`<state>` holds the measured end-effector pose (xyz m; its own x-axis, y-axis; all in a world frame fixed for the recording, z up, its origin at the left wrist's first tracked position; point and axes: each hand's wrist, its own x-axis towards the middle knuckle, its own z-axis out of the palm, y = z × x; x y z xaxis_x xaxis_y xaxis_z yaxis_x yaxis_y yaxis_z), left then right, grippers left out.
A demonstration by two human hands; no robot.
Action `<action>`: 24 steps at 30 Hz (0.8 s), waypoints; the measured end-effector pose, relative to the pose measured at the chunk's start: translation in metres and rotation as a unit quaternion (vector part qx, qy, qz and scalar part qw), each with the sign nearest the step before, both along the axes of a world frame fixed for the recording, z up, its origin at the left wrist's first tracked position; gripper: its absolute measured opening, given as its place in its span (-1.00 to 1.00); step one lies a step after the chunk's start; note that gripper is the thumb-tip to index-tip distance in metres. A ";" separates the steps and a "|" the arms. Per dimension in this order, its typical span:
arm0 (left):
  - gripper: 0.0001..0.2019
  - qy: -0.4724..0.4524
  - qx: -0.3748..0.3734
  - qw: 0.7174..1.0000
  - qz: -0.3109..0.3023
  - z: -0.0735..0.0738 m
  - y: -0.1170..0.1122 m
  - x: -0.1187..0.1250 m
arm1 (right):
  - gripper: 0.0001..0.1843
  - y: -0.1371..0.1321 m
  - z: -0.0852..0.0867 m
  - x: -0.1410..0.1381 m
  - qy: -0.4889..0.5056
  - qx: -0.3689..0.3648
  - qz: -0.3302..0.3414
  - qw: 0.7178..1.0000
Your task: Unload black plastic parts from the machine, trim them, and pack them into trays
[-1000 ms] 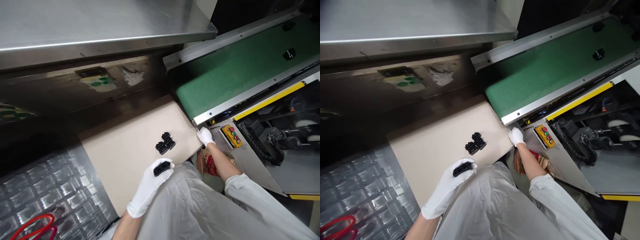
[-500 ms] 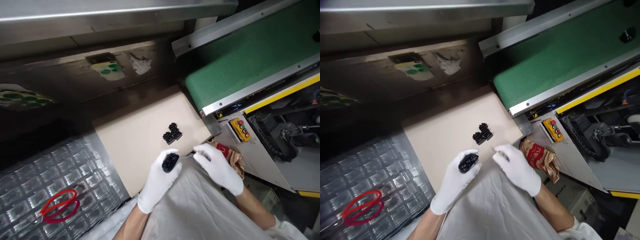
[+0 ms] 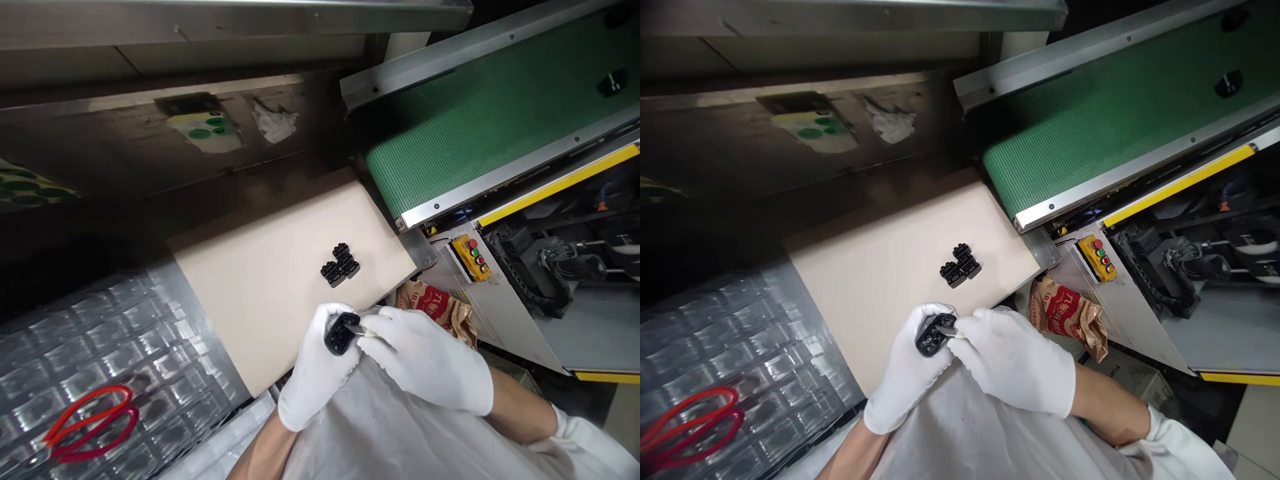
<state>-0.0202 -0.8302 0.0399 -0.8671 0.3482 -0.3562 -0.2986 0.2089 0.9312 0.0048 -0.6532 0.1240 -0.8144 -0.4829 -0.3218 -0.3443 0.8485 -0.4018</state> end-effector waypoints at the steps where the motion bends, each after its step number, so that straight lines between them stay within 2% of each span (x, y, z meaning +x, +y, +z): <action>1: -0.73 0.003 0.009 1.000 0.004 0.000 0.000 -0.001 | -0.75 0.000 0.002 -0.002 -0.015 -0.021 -0.030 0.999; 6: -0.81 -0.027 0.023 0.999 0.001 0.006 -0.008 -0.010 | -0.74 0.012 -0.003 -0.011 -0.053 -0.096 -0.186 0.976; 10: -0.79 -0.016 -0.013 1.000 0.010 0.012 -0.019 -0.021 | -0.72 0.021 -0.007 -0.010 -0.065 -0.118 -0.245 0.960; 12: -0.75 0.035 -0.053 0.998 0.022 0.014 -0.023 -0.026 | -0.71 0.019 -0.001 -0.007 -0.044 -0.123 -0.236 0.963; 15: -0.64 0.123 -0.077 0.989 0.004 0.015 -0.025 -0.031 | -0.69 0.003 0.013 -0.005 0.009 -0.109 -0.188 0.976; 17: -0.58 0.166 -0.055 0.984 -0.024 0.014 -0.022 -0.032 | -0.74 -0.010 0.022 -0.007 0.028 -0.079 -0.158 0.984; 20: -0.56 0.208 -0.011 0.977 -0.042 0.013 -0.016 -0.028 | -0.94 -0.023 0.028 -0.013 0.034 -0.009 -0.126 0.991; 24: -0.60 0.216 -0.005 0.976 -0.024 0.012 -0.009 -0.021 | -0.85 -0.022 0.030 -0.019 0.043 0.049 -0.075 0.995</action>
<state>-0.0416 -0.8388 0.0522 -0.9199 0.3907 0.0349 0.1316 0.2235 0.9658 -0.0138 -0.6755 0.1535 -0.9017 -0.3228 -0.2875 -0.2395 0.9268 -0.2892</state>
